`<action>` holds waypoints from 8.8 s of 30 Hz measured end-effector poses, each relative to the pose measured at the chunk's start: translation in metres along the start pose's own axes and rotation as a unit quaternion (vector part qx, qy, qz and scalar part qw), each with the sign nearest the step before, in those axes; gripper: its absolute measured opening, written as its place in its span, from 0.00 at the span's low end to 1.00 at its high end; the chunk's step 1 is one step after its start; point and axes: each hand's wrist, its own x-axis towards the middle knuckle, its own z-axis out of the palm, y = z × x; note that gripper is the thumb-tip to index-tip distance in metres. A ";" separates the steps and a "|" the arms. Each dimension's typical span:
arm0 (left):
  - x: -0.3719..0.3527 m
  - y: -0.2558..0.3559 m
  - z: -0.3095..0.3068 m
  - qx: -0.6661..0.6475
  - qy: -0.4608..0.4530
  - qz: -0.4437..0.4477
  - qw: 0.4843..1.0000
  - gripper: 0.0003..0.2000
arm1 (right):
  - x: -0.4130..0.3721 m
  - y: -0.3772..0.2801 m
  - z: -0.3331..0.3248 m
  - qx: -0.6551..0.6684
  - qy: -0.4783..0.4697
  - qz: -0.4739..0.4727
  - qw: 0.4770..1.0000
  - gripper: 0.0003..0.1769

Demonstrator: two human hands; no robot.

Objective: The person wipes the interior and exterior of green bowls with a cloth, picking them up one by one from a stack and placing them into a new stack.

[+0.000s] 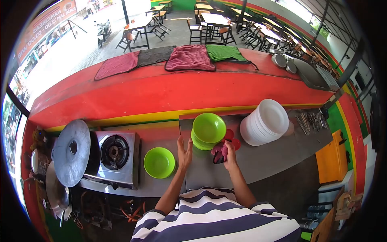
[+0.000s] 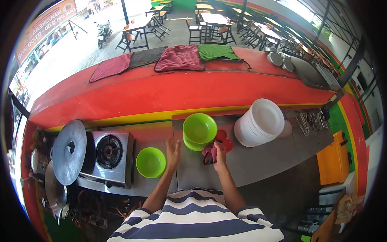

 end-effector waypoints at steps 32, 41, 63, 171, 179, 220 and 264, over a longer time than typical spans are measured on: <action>-0.013 0.101 0.088 0.056 0.006 0.138 0.989 0.23 | 0.009 -0.126 0.009 -0.301 -0.170 -0.302 0.888 0.38; -0.067 0.110 0.112 0.047 0.052 0.151 0.986 0.25 | -0.020 -0.081 0.029 -0.497 -0.419 -0.323 0.688 0.43; -0.097 0.119 0.154 0.107 0.080 0.115 0.984 0.19 | -0.041 -0.111 -0.021 -0.454 -0.326 -0.213 0.801 0.24; -0.090 0.129 0.150 0.018 -0.122 0.044 0.991 0.32 | -0.058 -0.109 -0.028 -0.410 -0.282 -0.366 0.786 0.34; -0.082 0.154 0.129 0.025 -0.143 -0.024 0.989 0.34 | -0.017 -0.099 -0.065 -0.430 -0.336 -0.478 0.689 0.36; -0.087 0.102 0.112 -0.112 -0.087 0.024 0.990 0.24 | -0.051 -0.125 -0.042 0.141 -0.258 0.085 0.952 0.27; -0.105 0.146 0.163 0.191 0.034 0.152 0.969 0.24 | -0.032 -0.142 -0.003 -0.329 -0.165 -0.476 0.799 0.17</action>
